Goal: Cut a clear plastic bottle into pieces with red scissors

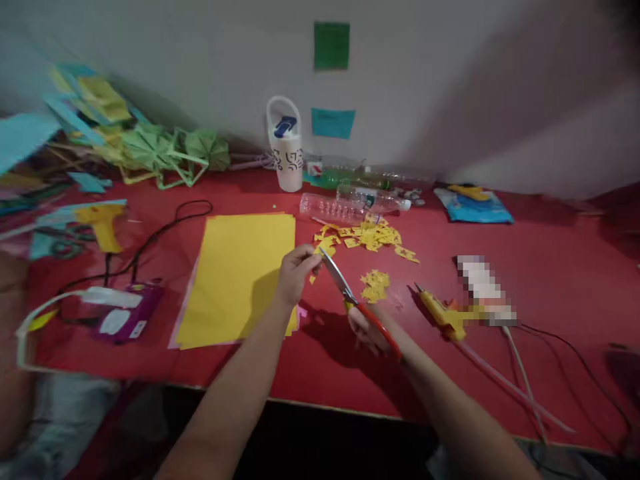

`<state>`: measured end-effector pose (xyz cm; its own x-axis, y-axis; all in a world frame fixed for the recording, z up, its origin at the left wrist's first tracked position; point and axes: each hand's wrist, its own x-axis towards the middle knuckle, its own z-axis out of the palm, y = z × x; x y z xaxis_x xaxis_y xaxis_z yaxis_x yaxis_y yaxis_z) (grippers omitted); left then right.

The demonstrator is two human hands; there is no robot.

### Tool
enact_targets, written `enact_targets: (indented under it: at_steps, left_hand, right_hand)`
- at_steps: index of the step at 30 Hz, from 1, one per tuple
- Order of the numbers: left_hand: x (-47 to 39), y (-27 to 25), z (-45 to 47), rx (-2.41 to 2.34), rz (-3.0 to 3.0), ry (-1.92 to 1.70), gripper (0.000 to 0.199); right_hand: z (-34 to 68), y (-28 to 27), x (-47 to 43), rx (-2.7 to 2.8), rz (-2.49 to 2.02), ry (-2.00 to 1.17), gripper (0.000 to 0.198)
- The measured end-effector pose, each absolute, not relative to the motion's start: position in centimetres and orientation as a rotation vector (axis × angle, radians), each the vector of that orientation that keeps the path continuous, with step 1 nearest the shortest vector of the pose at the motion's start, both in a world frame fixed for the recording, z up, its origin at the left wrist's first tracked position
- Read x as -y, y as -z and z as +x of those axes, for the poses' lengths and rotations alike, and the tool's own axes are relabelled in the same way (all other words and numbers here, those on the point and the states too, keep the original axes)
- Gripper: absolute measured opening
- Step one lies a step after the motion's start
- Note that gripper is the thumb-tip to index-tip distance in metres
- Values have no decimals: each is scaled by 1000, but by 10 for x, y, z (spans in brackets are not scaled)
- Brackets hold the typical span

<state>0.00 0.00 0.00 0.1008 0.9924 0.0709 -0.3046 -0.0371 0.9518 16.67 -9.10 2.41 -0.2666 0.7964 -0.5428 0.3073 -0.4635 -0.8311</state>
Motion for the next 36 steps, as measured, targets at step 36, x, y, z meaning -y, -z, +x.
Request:
enact_targets:
  at_steps: [36]
  left_hand:
    - [15,-22,9,-789,1493,-236,15]
  right_hand:
    - [171,-29,85,1132,-1516,-1424,43]
